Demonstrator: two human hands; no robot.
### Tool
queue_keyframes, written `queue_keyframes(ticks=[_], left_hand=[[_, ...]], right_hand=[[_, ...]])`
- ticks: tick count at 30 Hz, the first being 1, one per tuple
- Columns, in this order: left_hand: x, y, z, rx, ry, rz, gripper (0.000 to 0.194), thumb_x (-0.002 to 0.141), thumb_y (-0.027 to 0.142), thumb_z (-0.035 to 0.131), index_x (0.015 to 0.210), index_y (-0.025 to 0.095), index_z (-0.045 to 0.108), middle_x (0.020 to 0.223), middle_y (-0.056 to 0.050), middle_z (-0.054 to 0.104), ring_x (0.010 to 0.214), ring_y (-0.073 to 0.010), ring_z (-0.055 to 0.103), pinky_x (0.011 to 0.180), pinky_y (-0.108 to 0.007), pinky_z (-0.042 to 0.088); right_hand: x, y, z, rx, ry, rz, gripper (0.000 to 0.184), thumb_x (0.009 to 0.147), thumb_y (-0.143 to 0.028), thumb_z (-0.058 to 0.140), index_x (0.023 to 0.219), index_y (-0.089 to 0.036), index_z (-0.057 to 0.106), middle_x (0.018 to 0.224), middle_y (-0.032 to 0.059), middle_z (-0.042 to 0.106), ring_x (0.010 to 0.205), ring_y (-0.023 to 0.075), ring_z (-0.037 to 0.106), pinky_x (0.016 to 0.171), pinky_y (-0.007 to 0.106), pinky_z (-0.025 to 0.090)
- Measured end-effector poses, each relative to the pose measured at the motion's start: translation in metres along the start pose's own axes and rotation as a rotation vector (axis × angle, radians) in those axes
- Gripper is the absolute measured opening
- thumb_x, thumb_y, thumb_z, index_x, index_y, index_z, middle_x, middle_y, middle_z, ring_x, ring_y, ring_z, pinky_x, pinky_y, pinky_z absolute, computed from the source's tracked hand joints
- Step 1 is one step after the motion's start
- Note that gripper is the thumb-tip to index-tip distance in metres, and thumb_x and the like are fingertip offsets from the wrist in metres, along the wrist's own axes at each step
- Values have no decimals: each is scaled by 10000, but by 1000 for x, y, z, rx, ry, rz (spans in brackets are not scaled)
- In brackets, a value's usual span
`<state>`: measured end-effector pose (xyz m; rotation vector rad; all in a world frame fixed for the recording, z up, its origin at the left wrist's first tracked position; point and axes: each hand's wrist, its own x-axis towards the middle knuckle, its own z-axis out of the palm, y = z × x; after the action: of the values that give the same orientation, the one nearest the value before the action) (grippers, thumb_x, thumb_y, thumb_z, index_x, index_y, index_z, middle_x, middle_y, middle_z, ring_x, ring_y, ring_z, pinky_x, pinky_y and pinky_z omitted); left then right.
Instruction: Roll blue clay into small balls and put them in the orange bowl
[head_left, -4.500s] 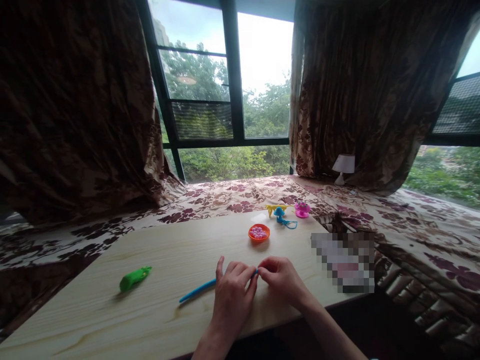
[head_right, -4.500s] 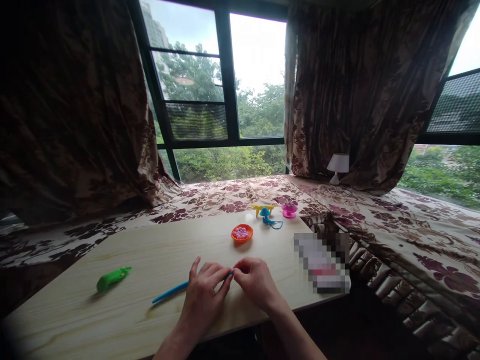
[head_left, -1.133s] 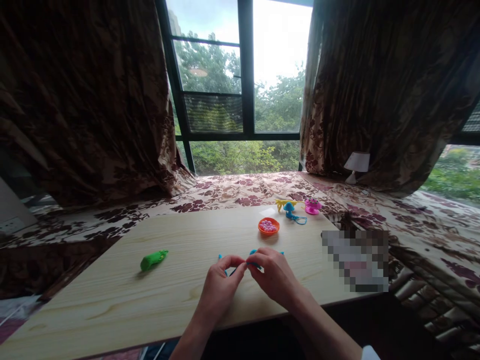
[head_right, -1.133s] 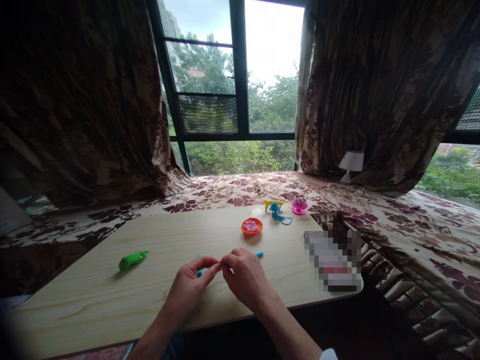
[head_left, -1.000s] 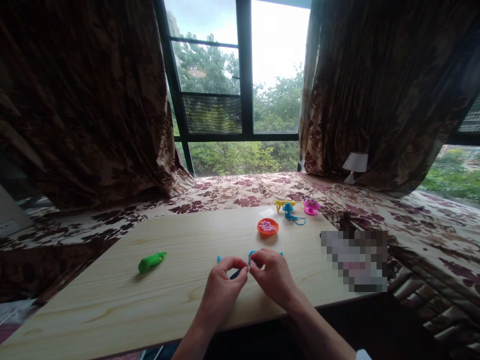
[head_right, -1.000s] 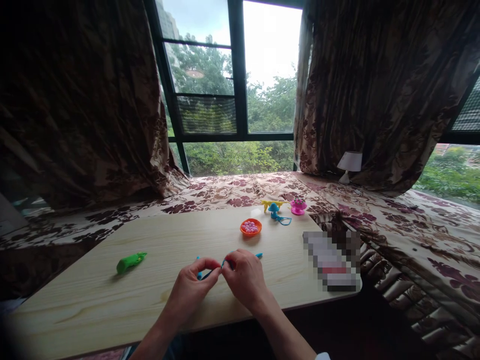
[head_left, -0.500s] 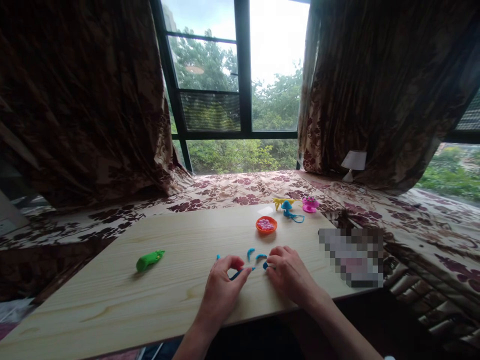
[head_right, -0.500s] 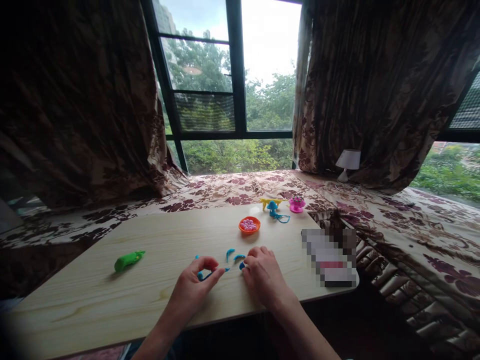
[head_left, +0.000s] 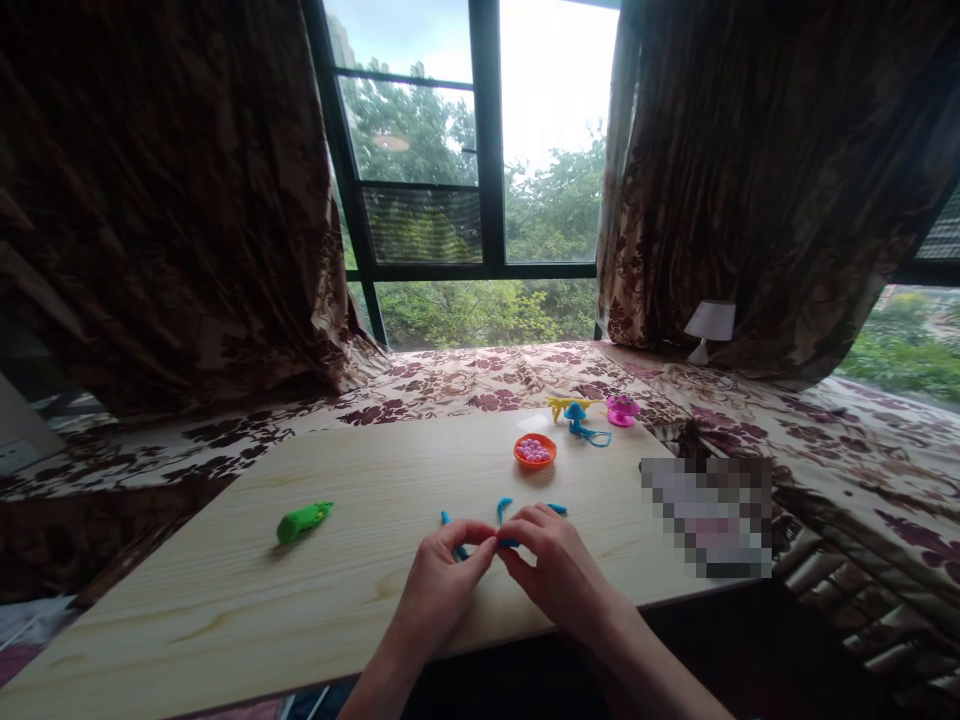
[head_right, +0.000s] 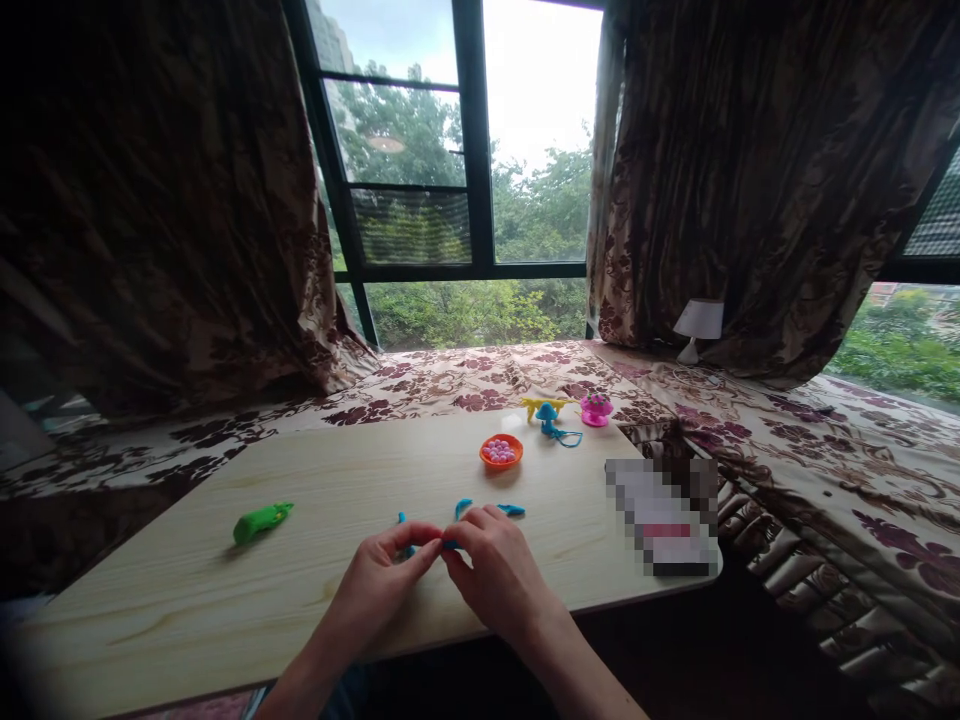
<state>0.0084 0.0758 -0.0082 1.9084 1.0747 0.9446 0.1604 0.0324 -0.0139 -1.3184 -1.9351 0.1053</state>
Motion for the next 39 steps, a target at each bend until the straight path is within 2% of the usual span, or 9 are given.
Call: queue_keyframes(ticks=[4, 10, 13, 16, 21, 25, 29, 33, 39], left_hand=[[-1, -1, -2, 54, 38, 5, 184, 753, 351, 529, 730, 200, 632, 730, 10, 665, 723, -147, 587, 713, -262, 435], [-11, -8, -2, 147, 58, 120, 138, 750, 311, 538, 701, 220, 628, 774, 6, 629, 807, -146, 554, 895, -317, 368], [-13, -14, -3, 280, 67, 186, 187, 779, 358, 505, 780, 246, 654, 823, -17, 623, 885, -177, 525, 896, -354, 370], [-17, -15, -6, 434, -18, 207, 228, 787, 407, 488, 854, 269, 657, 828, -22, 599, 876, -190, 509, 895, -396, 362], [-29, -15, -15, 493, -149, 239, 269, 766, 344, 523, 1022, 292, 585, 1014, -23, 536, 991, -184, 462, 927, -356, 357], [-28, -21, -19, 487, -108, 243, 230, 790, 300, 488, 1000, 287, 581, 1018, -13, 543, 1019, -172, 459, 1012, -382, 265], [-24, -23, -22, 502, -70, 238, 157, 806, 321, 471, 874, 275, 605, 926, -1, 577, 944, -164, 503, 1026, -422, 211], [-25, -21, -23, 490, -75, 245, 130, 804, 292, 473, 830, 277, 599, 926, 10, 597, 988, -165, 492, 1027, -426, 199], [-23, -18, -23, 432, -7, 199, 175, 805, 378, 474, 849, 275, 608, 844, 6, 617, 896, -174, 519, 1001, -446, 232]], right_hand=[[5, -1, 7, -78, 53, 64, 84, 819, -182, 514, 807, -236, 578, 769, -19, 572, 763, 134, 507, 712, 239, 363], [15, 28, 3, -161, 158, 188, 112, 810, -121, 471, 883, -174, 538, 853, 43, 568, 832, 178, 487, 769, 303, 344], [10, 31, 2, -164, 83, 144, 136, 780, -127, 525, 888, -204, 557, 833, 11, 576, 806, 160, 494, 754, 278, 353], [3, 23, 5, -174, -3, 90, 102, 751, -156, 574, 812, -235, 594, 810, -6, 579, 807, 160, 493, 757, 278, 348], [-1, 5, -3, -187, -28, 62, 200, 757, -172, 565, 946, -238, 578, 968, 16, 570, 925, 187, 462, 825, 321, 315], [-3, -5, -6, -113, -57, 14, 218, 775, -144, 530, 967, -240, 565, 994, -1, 573, 938, 166, 458, 843, 305, 311], [-3, -6, 6, -35, -119, -27, 288, 715, -107, 584, 960, -258, 577, 957, -28, 609, 948, 166, 465, 875, 313, 296], [1, -2, 19, -36, -72, -35, 318, 692, -110, 626, 970, -261, 590, 1072, -19, 589, 1044, 189, 429, 900, 336, 277], [6, -6, 17, 4, -74, -37, 121, 789, -183, 577, 864, -265, 622, 784, -20, 621, 833, 157, 495, 792, 301, 346]])
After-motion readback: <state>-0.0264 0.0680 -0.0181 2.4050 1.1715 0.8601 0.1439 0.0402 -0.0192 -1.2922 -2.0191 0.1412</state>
